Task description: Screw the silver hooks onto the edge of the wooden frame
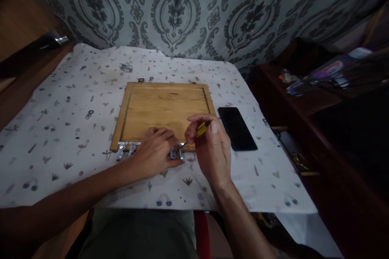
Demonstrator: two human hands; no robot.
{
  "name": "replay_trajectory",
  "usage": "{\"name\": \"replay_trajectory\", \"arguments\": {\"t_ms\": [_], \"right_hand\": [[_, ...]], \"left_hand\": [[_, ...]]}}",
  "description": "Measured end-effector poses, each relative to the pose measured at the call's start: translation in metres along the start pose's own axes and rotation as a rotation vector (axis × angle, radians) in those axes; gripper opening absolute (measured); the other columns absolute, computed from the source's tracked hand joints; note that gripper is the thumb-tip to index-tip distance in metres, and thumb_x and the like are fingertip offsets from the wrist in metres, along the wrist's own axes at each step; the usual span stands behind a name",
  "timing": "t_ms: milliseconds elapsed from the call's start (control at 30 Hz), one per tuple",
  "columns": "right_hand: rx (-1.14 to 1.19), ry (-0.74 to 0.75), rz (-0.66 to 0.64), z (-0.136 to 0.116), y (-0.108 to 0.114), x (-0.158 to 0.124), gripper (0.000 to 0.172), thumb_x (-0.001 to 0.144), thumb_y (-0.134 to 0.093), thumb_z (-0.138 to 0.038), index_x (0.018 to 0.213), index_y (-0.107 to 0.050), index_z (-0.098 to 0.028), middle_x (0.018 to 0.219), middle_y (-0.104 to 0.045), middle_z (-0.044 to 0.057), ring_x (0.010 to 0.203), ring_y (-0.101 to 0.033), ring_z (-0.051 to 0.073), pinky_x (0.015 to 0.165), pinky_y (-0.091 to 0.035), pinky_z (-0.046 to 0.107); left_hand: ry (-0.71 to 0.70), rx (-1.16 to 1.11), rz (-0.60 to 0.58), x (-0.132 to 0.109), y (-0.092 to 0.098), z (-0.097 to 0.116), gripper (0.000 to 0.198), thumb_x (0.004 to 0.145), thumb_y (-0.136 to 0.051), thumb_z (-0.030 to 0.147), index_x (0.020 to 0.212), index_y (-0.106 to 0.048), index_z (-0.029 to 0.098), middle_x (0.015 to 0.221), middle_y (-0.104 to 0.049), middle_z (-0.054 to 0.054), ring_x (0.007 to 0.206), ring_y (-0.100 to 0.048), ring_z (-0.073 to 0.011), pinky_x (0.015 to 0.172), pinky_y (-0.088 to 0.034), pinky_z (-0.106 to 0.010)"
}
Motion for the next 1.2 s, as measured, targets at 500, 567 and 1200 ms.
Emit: {"name": "replay_trajectory", "arguments": {"t_ms": [500,567,1200], "right_hand": [[0.182,-0.233,-0.61,0.006,-0.016,0.03,0.037,0.079,-0.077,-0.046,0.061,-0.061,-0.019,0.074,-0.074,0.007,0.051,-0.064,0.017,0.047,-0.051,0.031],[0.226,-0.336,-0.718,0.007,-0.023,0.029,0.033,0.081,-0.076,-0.044,0.064,-0.062,-0.019,0.062,-0.07,0.004,0.041,-0.056,0.013,0.04,-0.042,0.025],[-0.003,-0.015,0.355,-0.006,-0.013,-0.004,0.056,0.092,-0.056,-0.065,0.056,-0.057,-0.021,0.039,-0.024,-0.01,0.035,-0.019,0.007,0.037,-0.02,0.023]], "left_hand": [[0.02,-0.047,-0.032,0.001,0.0,0.0,0.042,0.09,-0.069,0.051,0.112,-0.068,0.016,0.121,-0.069,-0.01,0.117,-0.057,-0.0318,0.099,-0.04,-0.049],[0.02,-0.049,-0.047,0.001,0.001,0.0,0.041,0.091,-0.069,0.05,0.112,-0.068,0.016,0.12,-0.069,-0.01,0.118,-0.057,-0.0315,0.1,-0.039,-0.049],[-0.046,-0.004,0.038,-0.003,-0.003,-0.002,0.041,0.091,-0.068,0.052,0.104,-0.067,0.014,0.109,-0.067,-0.01,0.112,-0.058,-0.0308,0.093,-0.04,-0.047]]}}
Point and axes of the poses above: each hand's wrist, its own x-axis towards the middle knuckle, its own y-axis out of the back of the hand, z = x × y, the point moved 6 cm from there along x, towards the middle knuckle
